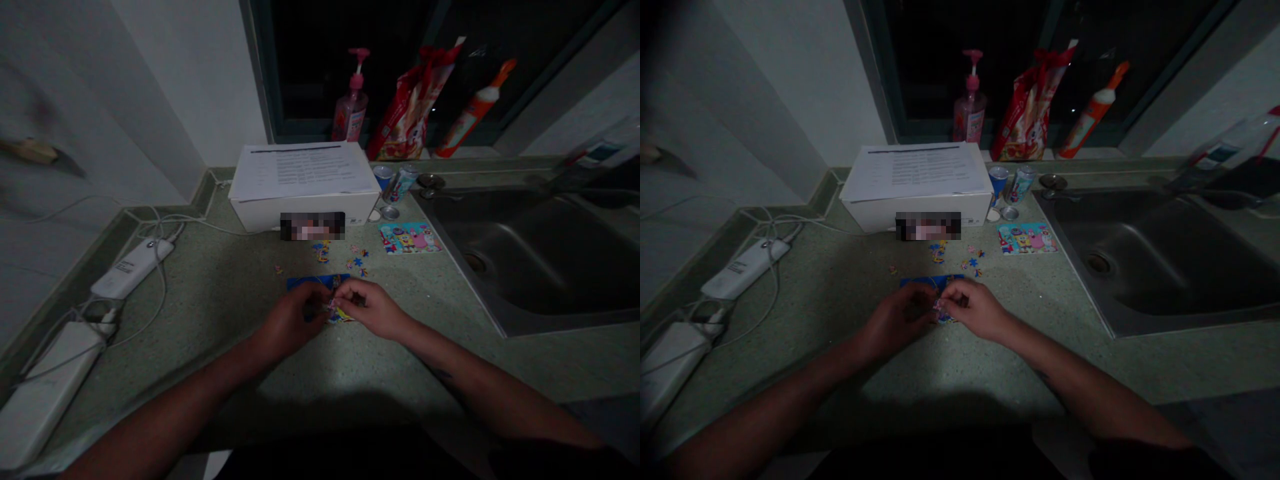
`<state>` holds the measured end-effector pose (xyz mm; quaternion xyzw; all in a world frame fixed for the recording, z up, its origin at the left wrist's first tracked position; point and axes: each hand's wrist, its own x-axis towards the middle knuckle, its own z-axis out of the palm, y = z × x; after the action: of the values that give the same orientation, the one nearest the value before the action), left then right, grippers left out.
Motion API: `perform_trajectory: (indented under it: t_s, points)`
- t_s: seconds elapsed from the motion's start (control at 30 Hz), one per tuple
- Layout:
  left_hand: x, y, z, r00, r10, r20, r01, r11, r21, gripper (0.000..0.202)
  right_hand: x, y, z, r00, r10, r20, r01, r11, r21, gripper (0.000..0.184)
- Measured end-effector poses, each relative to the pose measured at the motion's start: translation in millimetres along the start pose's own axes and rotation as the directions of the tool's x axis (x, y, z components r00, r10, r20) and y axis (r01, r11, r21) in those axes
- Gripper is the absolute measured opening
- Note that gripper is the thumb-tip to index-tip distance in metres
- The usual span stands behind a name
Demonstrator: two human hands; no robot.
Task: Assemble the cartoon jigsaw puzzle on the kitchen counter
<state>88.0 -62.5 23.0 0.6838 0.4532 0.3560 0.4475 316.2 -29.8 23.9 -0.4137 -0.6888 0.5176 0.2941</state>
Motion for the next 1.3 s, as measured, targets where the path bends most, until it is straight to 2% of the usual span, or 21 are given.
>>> perform_trajectory:
  t_s: [0.1, 0.2, 0.27, 0.3, 0.47, 0.6, 0.67, 0.77, 0.93, 1.03, 1.13, 1.2, 1.3]
  points:
    - [-2, -1, -2.5, 0.981, 0.194, 0.0, -0.19, 0.962, 0.197, 0.034, 1, 1, 0, 0.999, 0.036, 0.018, -0.037, 0.998, 0.047, 0.018]
    - [-2, -1, -4.5, 0.922, 0.387, 0.028, -0.375, 0.87, 0.321, 0.035, 2, 1, 0, 0.996, 0.068, 0.05, -0.072, 0.994, 0.087, 0.022]
    - [-2, 0, -5.8, 0.897, 0.438, 0.054, -0.428, 0.834, 0.349, 0.033, 1, 1, 1, 0.995, 0.08, 0.052, -0.085, 0.992, 0.093, 0.023]
    - [-2, 2, -6.5, 0.899, 0.434, 0.065, -0.427, 0.832, 0.353, 0.031, 1, 1, 1, 0.996, 0.08, 0.051, -0.084, 0.992, 0.091, 0.023]
    - [0, 8, -7.3, 0.965, 0.256, 0.049, -0.259, 0.917, 0.304, 0.016, 1, 1, 5, 0.998, 0.04, 0.041, -0.042, 0.997, 0.066, 0.022]
    - [2, 8, -4.1, 0.994, 0.089, -0.057, -0.081, 0.988, 0.133, 0.017, 1, 1, 8, 0.999, 0.047, 0.003, -0.047, 0.998, 0.03, 0.025]
    - [3, 7, -2.2, 0.996, -0.022, -0.087, 0.024, 0.999, 0.025, 0.016, 1, 1, 8, 0.999, 0.037, -0.007, -0.037, 0.999, 0.027, 0.026]
    - [4, 6, -0.1, 0.987, -0.149, -0.059, 0.14, 0.982, -0.127, 0.014, 0, 2, 9, 1.0, -0.002, -0.013, 0.002, 0.999, 0.032, 0.022]
    - [5, 2, 0.9, 0.979, -0.206, 0.001, 0.201, 0.951, -0.235, 0.022, -3, 0, 10, 0.998, -0.064, -0.011, 0.063, 0.994, -0.088, 0.011]
    - [6, 1, -0.4, 0.969, -0.246, 0.002, 0.239, 0.936, -0.257, 0.022, -5, -4, 8, 0.976, -0.217, -0.019, 0.204, 0.939, -0.276, 0.002]
    - [8, 1, -3.2, 0.955, -0.298, 0.013, 0.286, 0.902, -0.323, 0.021, -6, -8, 5, 0.918, -0.397, 0.008, 0.358, 0.82, -0.446, 0.018]
    - [10, 1, -5.3, 0.943, -0.331, 0.027, 0.316, 0.871, -0.375, 0.024, -7, -9, 4, 0.887, -0.46, 0.038, 0.412, 0.752, -0.514, 0.023]
    - [11, 1, -7.3, 0.929, -0.367, 0.056, 0.353, 0.829, -0.434, 0.03, -8, -8, 4, 0.867, -0.495, 0.051, 0.434, 0.702, -0.565, 0.019]
